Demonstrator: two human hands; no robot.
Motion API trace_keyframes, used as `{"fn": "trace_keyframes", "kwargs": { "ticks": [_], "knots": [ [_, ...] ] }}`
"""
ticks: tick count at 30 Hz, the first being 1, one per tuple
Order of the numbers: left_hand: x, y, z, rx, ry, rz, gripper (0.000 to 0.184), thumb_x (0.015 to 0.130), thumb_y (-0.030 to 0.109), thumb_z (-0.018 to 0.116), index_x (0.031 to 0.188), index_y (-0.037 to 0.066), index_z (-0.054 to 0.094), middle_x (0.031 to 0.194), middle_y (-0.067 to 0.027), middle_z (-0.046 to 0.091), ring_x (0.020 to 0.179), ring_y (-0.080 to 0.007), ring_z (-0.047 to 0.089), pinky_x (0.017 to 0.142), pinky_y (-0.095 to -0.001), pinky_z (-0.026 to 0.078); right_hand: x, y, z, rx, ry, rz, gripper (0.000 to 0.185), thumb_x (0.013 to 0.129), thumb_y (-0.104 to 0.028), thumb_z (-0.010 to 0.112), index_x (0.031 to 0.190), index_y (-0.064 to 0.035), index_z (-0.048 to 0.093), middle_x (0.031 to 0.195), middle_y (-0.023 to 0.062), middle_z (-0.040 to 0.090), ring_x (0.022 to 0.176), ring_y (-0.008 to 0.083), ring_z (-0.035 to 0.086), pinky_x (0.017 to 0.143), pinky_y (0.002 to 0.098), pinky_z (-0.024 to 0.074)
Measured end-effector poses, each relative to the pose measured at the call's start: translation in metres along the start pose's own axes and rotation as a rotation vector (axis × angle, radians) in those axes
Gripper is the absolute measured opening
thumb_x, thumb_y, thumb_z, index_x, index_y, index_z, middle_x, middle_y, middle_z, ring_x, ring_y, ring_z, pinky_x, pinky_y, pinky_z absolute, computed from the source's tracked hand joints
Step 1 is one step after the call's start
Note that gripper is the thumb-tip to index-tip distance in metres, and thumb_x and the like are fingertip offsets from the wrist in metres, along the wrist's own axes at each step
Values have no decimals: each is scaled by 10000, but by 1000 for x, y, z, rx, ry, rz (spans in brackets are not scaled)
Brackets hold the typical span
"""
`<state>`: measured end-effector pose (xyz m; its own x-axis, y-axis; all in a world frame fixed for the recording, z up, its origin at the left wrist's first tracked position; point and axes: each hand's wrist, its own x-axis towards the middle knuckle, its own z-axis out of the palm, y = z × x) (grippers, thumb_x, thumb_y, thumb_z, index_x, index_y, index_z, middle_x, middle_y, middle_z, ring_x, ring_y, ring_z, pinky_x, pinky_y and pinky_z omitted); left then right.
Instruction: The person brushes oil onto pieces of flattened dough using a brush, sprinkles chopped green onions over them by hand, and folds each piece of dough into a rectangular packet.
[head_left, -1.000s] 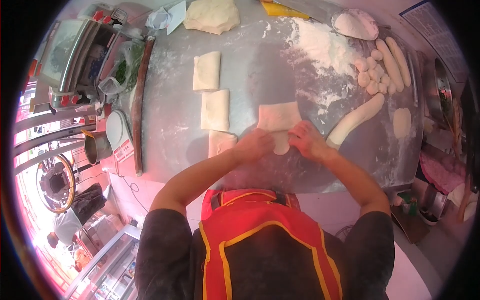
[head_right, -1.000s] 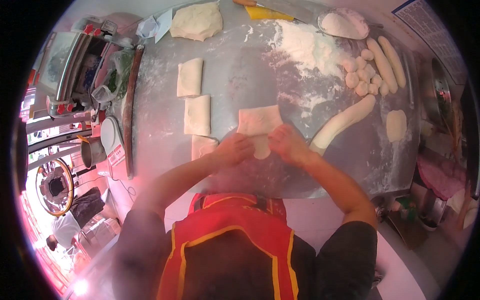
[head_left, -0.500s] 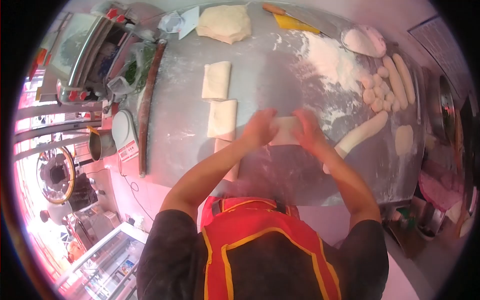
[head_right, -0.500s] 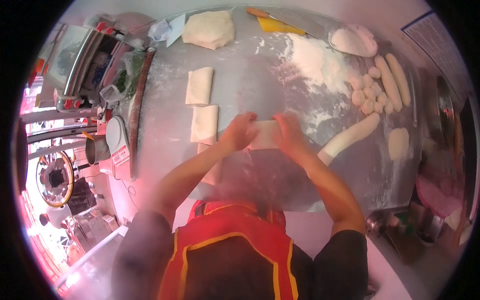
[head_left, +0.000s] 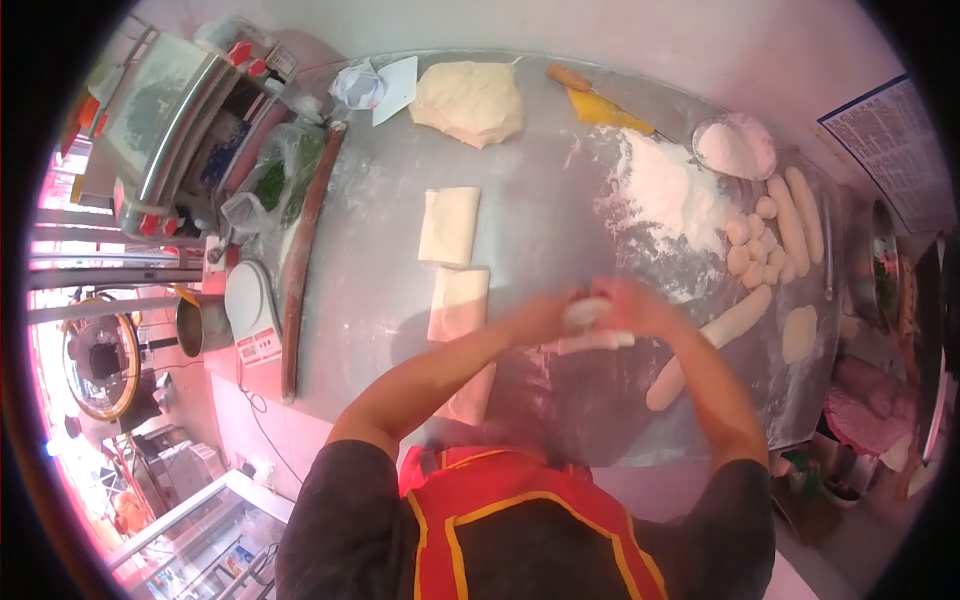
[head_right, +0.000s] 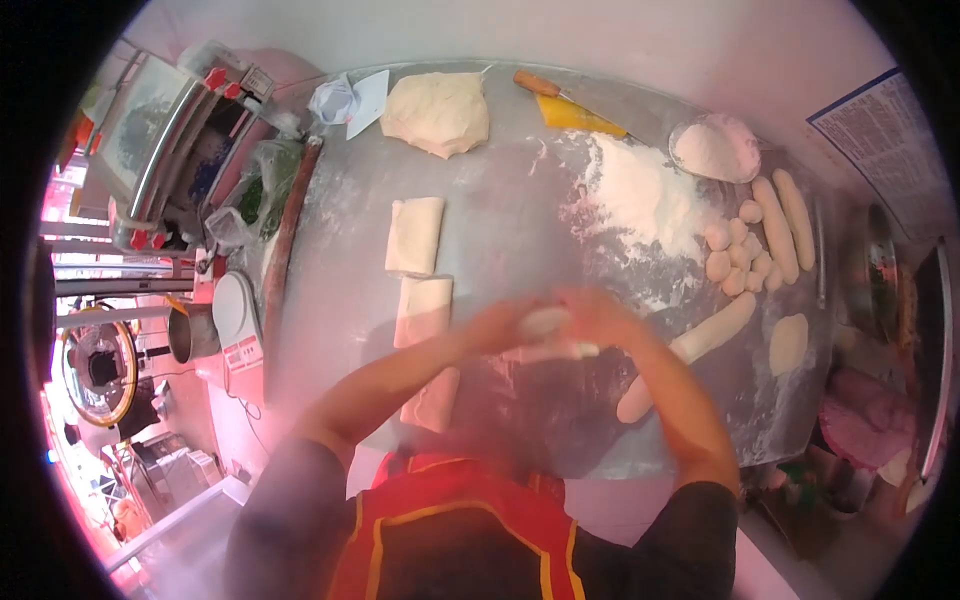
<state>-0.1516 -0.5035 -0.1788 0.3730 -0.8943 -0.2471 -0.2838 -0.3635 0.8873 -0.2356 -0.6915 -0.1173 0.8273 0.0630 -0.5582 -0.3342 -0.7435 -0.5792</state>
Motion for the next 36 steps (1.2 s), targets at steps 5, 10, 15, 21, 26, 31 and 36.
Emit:
{"fn": "trace_keyframes", "kwargs": {
  "ticks": [5,10,15,21,26,31,36],
  "knots": [
    [82,-1,-80,-347,108,-123,380,871,191,629,1209,26,581,1026,-65,674,937,-138,629,781,-306,506,80,-16,-93,-139,317,-107,311,781,-211,665,1048,-67,596,970,153,661,925,337,631,792,414,493],
    [138,-18,-121,-515,403,-255,393,858,211,640,1184,-1,585,1016,-125,674,911,-232,649,804,-375,508,123,-2,-85,-88,1094,-305,375,881,-157,539,1222,-6,504,1265,226,517,1196,366,482,982,415,395],
    [77,-44,-164,243,593,-169,431,818,248,681,1148,-13,585,1140,-216,602,1044,-358,574,885,-426,458,73,48,-26,198,1089,318,518,927,-216,476,1346,71,373,1413,275,350,1340,404,294,1112,439,230],
    [-15,-107,-172,241,872,-387,434,815,323,699,1071,-11,590,1063,-181,625,1016,-306,588,842,-401,461,103,17,80,-236,838,90,623,889,-278,538,1377,63,356,1432,325,293,1351,455,257,1122,538,168],
    [-27,-77,-167,134,707,-551,494,752,404,754,965,-19,611,830,-145,657,764,-275,627,695,-364,487,27,-25,110,-247,510,-232,463,882,-259,574,1263,-8,500,1358,249,434,1325,373,353,1109,511,242],
    [-14,-88,-171,30,537,-571,473,723,354,778,962,-16,608,819,-156,656,726,-249,631,657,-349,490,52,-44,79,330,699,-79,420,902,-216,562,1274,-27,514,1265,202,544,1186,316,520,1022,406,383],
    [-17,-70,-138,182,728,-182,411,757,240,753,1026,-2,557,871,-150,647,782,-201,622,675,-337,482,166,-96,85,1025,622,99,475,868,-215,610,1246,54,510,1140,191,621,1045,266,607,898,358,466]
  ]
}}
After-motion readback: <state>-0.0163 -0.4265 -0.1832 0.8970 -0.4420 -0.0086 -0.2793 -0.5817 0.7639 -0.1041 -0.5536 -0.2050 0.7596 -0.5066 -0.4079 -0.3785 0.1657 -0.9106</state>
